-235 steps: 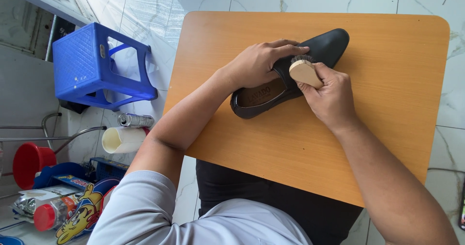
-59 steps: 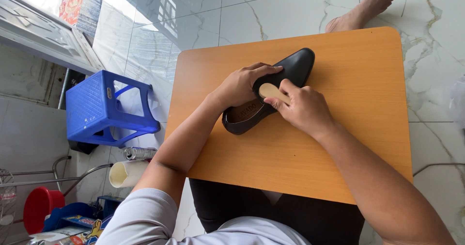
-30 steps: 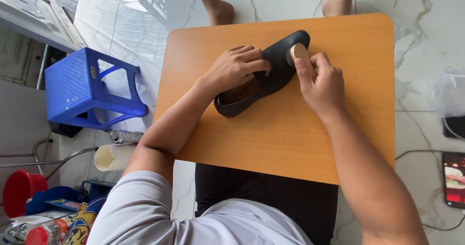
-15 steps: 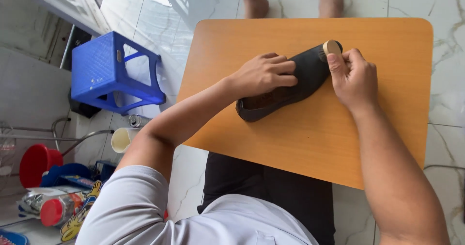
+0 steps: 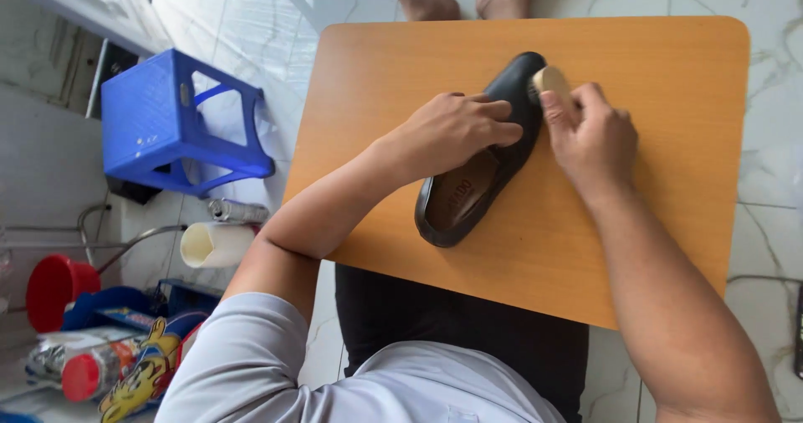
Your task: Polishing a black leather shoe using a small brush on a wooden table.
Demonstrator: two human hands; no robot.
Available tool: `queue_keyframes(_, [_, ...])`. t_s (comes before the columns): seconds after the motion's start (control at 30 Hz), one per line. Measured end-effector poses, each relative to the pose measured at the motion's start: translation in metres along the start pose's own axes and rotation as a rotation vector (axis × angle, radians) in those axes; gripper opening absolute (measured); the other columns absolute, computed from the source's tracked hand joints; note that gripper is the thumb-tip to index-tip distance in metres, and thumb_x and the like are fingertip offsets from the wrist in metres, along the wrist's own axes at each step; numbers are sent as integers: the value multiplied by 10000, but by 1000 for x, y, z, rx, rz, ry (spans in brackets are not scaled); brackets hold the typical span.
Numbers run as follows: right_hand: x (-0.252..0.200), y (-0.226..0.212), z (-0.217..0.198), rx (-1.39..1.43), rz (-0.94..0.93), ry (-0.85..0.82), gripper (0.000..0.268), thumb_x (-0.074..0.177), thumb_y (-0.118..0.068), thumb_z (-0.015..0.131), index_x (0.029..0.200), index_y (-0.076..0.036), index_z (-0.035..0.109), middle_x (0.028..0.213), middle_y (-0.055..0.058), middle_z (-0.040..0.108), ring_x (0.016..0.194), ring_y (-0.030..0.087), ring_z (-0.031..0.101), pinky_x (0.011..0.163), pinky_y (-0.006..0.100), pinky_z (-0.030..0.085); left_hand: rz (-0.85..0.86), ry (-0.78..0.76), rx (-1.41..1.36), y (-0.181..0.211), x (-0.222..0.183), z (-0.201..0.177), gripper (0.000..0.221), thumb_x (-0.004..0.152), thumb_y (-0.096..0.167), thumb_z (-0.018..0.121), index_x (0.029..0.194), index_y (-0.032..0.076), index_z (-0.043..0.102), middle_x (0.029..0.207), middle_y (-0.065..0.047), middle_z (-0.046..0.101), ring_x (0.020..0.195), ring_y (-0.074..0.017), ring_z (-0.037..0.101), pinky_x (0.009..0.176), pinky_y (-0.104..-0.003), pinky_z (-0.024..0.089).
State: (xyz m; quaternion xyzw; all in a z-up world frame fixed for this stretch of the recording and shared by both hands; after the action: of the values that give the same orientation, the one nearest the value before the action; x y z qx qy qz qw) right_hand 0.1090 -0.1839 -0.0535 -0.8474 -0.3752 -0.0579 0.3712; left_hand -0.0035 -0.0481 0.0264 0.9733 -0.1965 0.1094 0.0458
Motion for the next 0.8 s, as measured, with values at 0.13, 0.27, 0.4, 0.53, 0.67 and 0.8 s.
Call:
queue_keyframes(0.13, [0, 1, 2, 24, -7, -22, 409, 930, -449, 511, 795, -64, 498, 538, 140, 528, 569, 405, 561, 496, 463, 440, 7, -38, -74, -6, 0, 8, 85, 788, 75, 454, 772, 158, 460, 695, -19, 384, 649, -273, 485, 496, -372, 428])
queue_keyframes(0.27, [7, 9, 20, 19, -86, 42, 407, 939, -458, 503, 794, -78, 502, 548, 127, 523, 588, 393, 563, 534, 468, 440, 96, 38, 43, -7, -16, 13, 98, 858, 161, 381, 792, 191, 447, 721, 12, 364, 695, -211, 474, 540, -309, 430])
queue_keyframes(0.4, [10, -1, 14, 73, -82, 107, 391, 958, -426, 479, 756, -90, 481, 518, 112, 489, 597, 388, 550, 571, 470, 432, 200, 119, -11, -4, -28, 16, 102, 865, 130, 391, 799, 177, 454, 728, 31, 294, 679, -169, 406, 595, -242, 410])
queue_keyframes(0.53, [13, -2, 19, 44, -100, 121, 400, 964, -430, 464, 746, -95, 477, 495, 112, 473, 585, 385, 545, 571, 467, 420, 141, 141, -35, -7, -32, 17, 67, 835, 106, 449, 794, 160, 453, 729, 18, 308, 698, -182, 421, 574, -274, 415])
queue_keyframes(0.67, [7, -7, 19, 26, -75, 28, 435, 951, -466, 429, 737, -92, 486, 499, 108, 497, 588, 376, 554, 630, 437, 410, -67, 104, -81, -11, -31, 17, 203, 702, 32, 549, 840, 170, 492, 734, -7, 338, 698, -236, 449, 550, -334, 435])
queue_keyframes(0.8, [-2, -22, 20, -3, -72, -106, 455, 938, -460, 397, 745, -62, 502, 512, 151, 515, 608, 389, 566, 687, 419, 379, -225, 121, -36, -26, -32, 20, 194, 732, 48, 474, 859, 195, 483, 746, -5, 374, 720, -236, 475, 553, -334, 447])
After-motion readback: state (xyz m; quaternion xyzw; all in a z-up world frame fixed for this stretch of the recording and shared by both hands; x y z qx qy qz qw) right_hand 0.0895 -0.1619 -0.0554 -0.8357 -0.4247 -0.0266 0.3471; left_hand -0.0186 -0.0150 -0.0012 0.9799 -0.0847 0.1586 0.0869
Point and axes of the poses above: each hand's wrist, its own x-axis towards the middle knuckle, its own z-axis out of the palm, y = z × x, the point moved 2 cm from there along x, towards the middle knuckle
